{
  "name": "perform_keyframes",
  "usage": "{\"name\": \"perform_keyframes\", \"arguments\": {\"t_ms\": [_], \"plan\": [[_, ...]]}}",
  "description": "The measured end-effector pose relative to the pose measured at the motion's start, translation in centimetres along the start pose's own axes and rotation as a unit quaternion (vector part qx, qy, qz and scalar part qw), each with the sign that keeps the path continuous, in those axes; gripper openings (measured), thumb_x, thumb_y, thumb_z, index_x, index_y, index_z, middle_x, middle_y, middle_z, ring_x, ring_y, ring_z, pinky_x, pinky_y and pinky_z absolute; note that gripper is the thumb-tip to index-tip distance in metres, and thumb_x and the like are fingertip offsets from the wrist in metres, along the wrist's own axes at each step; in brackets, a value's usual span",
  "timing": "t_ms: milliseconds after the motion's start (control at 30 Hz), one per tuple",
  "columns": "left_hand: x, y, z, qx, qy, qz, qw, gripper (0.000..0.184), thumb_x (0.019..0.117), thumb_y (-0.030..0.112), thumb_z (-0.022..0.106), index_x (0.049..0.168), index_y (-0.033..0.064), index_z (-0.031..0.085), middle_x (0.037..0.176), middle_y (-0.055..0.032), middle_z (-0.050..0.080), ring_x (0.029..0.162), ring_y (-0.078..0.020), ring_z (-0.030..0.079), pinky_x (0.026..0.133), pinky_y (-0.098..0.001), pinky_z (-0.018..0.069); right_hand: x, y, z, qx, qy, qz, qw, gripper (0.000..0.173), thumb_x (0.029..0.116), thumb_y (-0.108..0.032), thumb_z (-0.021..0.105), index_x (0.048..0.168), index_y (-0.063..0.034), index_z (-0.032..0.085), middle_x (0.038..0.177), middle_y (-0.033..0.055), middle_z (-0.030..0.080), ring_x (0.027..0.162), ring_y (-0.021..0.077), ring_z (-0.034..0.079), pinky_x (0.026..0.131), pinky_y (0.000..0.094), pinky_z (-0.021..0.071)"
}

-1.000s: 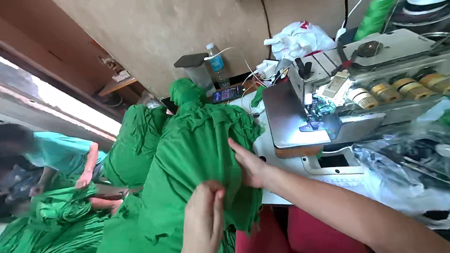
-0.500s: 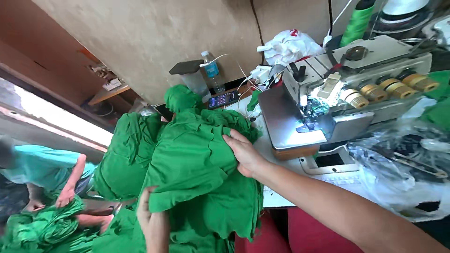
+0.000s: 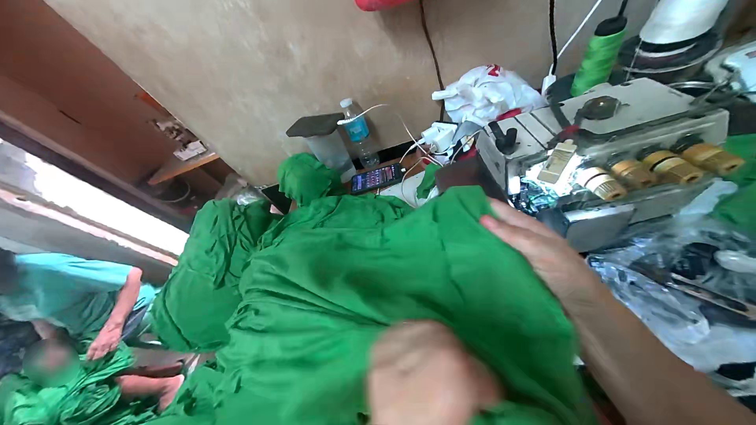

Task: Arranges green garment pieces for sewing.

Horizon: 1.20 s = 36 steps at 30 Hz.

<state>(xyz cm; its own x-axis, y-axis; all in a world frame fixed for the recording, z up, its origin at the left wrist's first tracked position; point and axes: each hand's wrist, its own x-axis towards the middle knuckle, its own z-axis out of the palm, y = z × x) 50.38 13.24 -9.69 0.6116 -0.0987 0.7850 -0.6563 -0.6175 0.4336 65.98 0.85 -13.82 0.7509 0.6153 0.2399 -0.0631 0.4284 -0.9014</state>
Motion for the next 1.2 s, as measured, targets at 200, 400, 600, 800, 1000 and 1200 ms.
{"name": "perform_keyframes", "arguments": {"t_ms": [200,400,600,800,1000,1200], "plan": [[-2.6,-3.1,6.2,-0.192,-0.274,-0.1,0.937,0.046,0.083,0.014,0.071,0.127,0.0038,0.063,0.134,-0.0144,0.063,0.131,-0.0257,0.056,0.11,-0.0443,0.0442,-4.9,0.0,-5.2,-0.048,0.021,0.012,0.999,0.032,0.1056,-0.018,0.045,0.135,-0.0098,0.054,0.11,-0.0088,0.072,0.098,-0.0002,0.069,0.086,0.0195,0.0588],[-0.9,-10.0,6.9,0.172,-0.075,-0.208,0.96,0.063,0.0824,0.025,0.067,0.139,0.001,0.056,0.133,-0.0207,0.064,0.124,-0.04,0.059,0.094,-0.0653,0.0478,-7.6,2.8,-4.5,-0.053,-0.089,-0.052,0.993,0.043,0.1093,-0.02,0.044,0.143,0.0056,0.046,0.132,0.0018,0.064,0.117,0.0018,0.062,0.103,0.0232,0.0526],[4.3,-12.1,0.2,0.19,-0.095,-0.186,0.959,0.041,0.0846,-0.008,0.054,0.124,-0.0017,0.061,0.11,-0.0113,0.073,0.099,-0.0178,0.071,0.085,-0.041,0.0591,-8.4,2.8,-7.7,-0.156,-0.072,-0.088,0.981,0.05,0.1106,-0.023,0.041,0.152,0.0057,0.041,0.151,0.0076,0.053,0.129,0.0025,0.056,0.108,0.0222,0.048],[5.9,-10.3,2.4,0.286,-0.172,-0.057,0.941,0.031,0.0869,0.017,0.047,0.095,0.013,0.076,0.085,-0.0035,0.07,0.093,-0.0251,0.066,0.096,-0.0589,0.0414,-10.6,4.9,-11.8,-0.299,-0.021,-0.082,0.951,0.031,0.1105,-0.025,0.042,0.117,-0.0057,0.065,0.099,-0.0046,0.07,0.089,-0.0071,0.064,0.08,0.0128,0.0539],[3.4,-12.1,7.7,0.172,-0.182,-0.131,0.959,0.024,0.0859,0.022,0.049,0.079,0.0146,0.07,0.095,-0.0031,0.064,0.097,-0.0198,0.063,0.083,-0.0458,0.0502,-8.8,4.9,-10.1,-0.358,-0.029,-0.082,0.93,0.065,0.1032,-0.057,0.044,0.138,-0.0035,0.057,0.132,0.0093,0.065,0.119,0.0131,0.062,0.098,0.0341,0.0524],[1.9,-11.7,9.6,0.083,-0.102,-0.153,0.979,0.019,0.0922,0.016,0.052,0.096,0.0031,0.065,0.085,-0.0023,0.066,0.081,-0.0049,0.063,0.075,-0.0244,0.0527,-5.4,6.3,-7.7,-0.295,0.05,-0.19,0.935,0.027,0.1011,-0.024,0.063,0.092,0.0007,0.072,0.082,0.0035,0.069,0.077,-0.0007,0.062,0.073,0.0153,0.0512]]}}
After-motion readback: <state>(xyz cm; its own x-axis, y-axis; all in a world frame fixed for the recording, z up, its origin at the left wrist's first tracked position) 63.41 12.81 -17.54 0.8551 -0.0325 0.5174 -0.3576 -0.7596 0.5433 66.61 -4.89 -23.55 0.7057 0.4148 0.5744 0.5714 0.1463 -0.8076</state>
